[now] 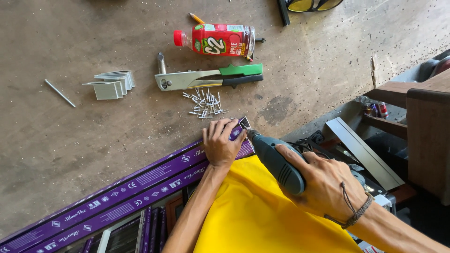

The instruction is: Using a power drill to create holes in a long metal frame component wrapped in purple protective film.

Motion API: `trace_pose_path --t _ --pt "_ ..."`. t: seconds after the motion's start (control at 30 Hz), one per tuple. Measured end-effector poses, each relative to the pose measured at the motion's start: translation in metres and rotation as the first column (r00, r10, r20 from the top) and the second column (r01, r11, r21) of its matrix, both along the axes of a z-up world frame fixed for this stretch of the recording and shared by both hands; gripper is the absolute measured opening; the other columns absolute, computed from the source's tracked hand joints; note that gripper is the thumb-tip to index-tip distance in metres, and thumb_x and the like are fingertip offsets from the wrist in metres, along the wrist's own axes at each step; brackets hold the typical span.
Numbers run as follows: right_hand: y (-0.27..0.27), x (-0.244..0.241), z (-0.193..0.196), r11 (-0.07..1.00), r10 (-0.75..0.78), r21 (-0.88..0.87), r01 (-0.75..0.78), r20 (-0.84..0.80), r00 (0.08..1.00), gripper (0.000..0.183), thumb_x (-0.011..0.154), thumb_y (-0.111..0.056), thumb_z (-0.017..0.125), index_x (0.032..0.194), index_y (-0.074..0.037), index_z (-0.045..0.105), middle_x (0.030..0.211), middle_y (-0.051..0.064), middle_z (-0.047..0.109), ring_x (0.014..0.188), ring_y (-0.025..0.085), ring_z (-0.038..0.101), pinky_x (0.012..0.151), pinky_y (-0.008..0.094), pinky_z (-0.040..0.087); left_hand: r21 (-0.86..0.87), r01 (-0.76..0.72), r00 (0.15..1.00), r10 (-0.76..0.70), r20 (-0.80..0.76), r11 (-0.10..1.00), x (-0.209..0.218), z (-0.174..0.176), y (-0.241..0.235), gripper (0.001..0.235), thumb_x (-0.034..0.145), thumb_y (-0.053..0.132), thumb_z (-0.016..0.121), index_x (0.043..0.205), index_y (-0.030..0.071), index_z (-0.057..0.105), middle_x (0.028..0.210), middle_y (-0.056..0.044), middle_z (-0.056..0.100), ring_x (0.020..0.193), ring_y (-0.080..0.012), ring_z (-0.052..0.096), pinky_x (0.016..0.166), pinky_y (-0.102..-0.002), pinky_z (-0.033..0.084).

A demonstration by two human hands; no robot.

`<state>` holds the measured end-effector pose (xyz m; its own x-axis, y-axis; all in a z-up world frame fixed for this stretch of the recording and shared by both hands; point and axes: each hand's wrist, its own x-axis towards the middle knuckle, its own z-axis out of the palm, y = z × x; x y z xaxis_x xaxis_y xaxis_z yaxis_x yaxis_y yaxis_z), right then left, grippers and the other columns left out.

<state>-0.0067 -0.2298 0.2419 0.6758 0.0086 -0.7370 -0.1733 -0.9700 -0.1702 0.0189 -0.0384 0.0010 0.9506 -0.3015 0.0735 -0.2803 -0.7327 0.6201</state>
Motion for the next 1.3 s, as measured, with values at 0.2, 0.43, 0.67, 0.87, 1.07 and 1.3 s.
trace_pose_path --t 0.2,0.43,0.67,0.87,1.07,1.3 --pt "0.003 0.0 -0.001 1.0 0.0 -0.005 0.0 -0.023 1.0 0.085 0.078 -0.051 0.067 0.156 -0.039 0.036 0.083 0.007 0.064 0.061 0.04 0.067 0.051 0.056 0.055 0.003 0.004 1.0 -0.004 -0.022 1.0 -0.001 0.001 0.002 0.054 0.094 0.064 0.058 0.109 0.017 0.08 0.105 -0.002 0.074 0.098 -0.0223 0.064 0.077 -0.044 0.049" --pt "0.01 0.021 0.003 0.995 -0.019 -0.097 0.003 -0.157 0.987 0.089 0.079 -0.071 0.065 0.159 -0.048 0.032 0.084 0.005 0.065 0.065 0.039 0.069 0.053 0.054 0.053 -0.127 0.037 0.999 -0.034 0.026 0.991 0.005 0.016 0.004 0.049 0.096 0.049 0.052 0.109 0.01 0.079 0.1 -0.007 0.075 0.093 -0.022 0.066 0.078 -0.041 0.049" --pt "0.012 0.025 0.0 0.991 0.104 -0.05 -0.12 -0.253 0.962 0.097 0.08 -0.05 0.066 0.164 -0.044 0.019 0.091 0.012 0.06 0.079 0.04 0.068 0.059 0.054 0.056 -0.114 0.036 0.999 -0.04 -0.032 0.993 -0.003 0.004 0.006 0.035 0.092 0.021 0.054 0.117 0.009 0.077 0.1 -0.009 0.073 0.094 -0.0238 0.064 0.083 -0.042 0.052" --pt "0.021 0.04 0.005 0.98 0.168 -0.046 -0.193 -0.318 0.933 0.098 0.084 -0.045 0.064 0.167 -0.038 0.013 0.095 0.015 0.058 0.077 0.039 0.069 0.056 0.051 0.057 -0.128 0.032 0.999 -0.035 -0.016 0.991 0.002 0.007 0.006 0.036 0.091 0.021 0.053 0.113 0.008 0.077 0.096 -0.009 0.072 0.091 -0.0233 0.062 0.079 -0.041 0.049" --pt "0.017 0.041 0.005 0.98 0.179 -0.04 -0.197 -0.276 0.944 0.092 0.082 -0.045 0.063 0.164 -0.041 0.02 0.095 0.012 0.059 0.077 0.041 0.07 0.055 0.055 0.056 -0.134 0.032 0.999 -0.035 -0.023 0.99 0.003 0.014 0.007 0.035 0.089 0.019 0.053 0.11 0.007 0.078 0.096 -0.009 0.071 0.091 -0.0248 0.062 0.077 -0.042 0.048" --pt "0.019 0.042 0.005 0.981 0.168 -0.03 -0.19 -0.354 0.92 0.095 0.085 -0.047 0.061 0.167 -0.04 0.013 0.105 0.018 0.056 0.087 0.042 0.067 0.063 0.054 0.057 -0.126 0.042 0.999 -0.045 -0.027 0.991 0.004 0.01 0.006 0.036 0.091 0.021 0.052 0.112 0.007 0.077 0.096 -0.009 0.072 0.091 -0.0239 0.062 0.077 -0.041 0.048"
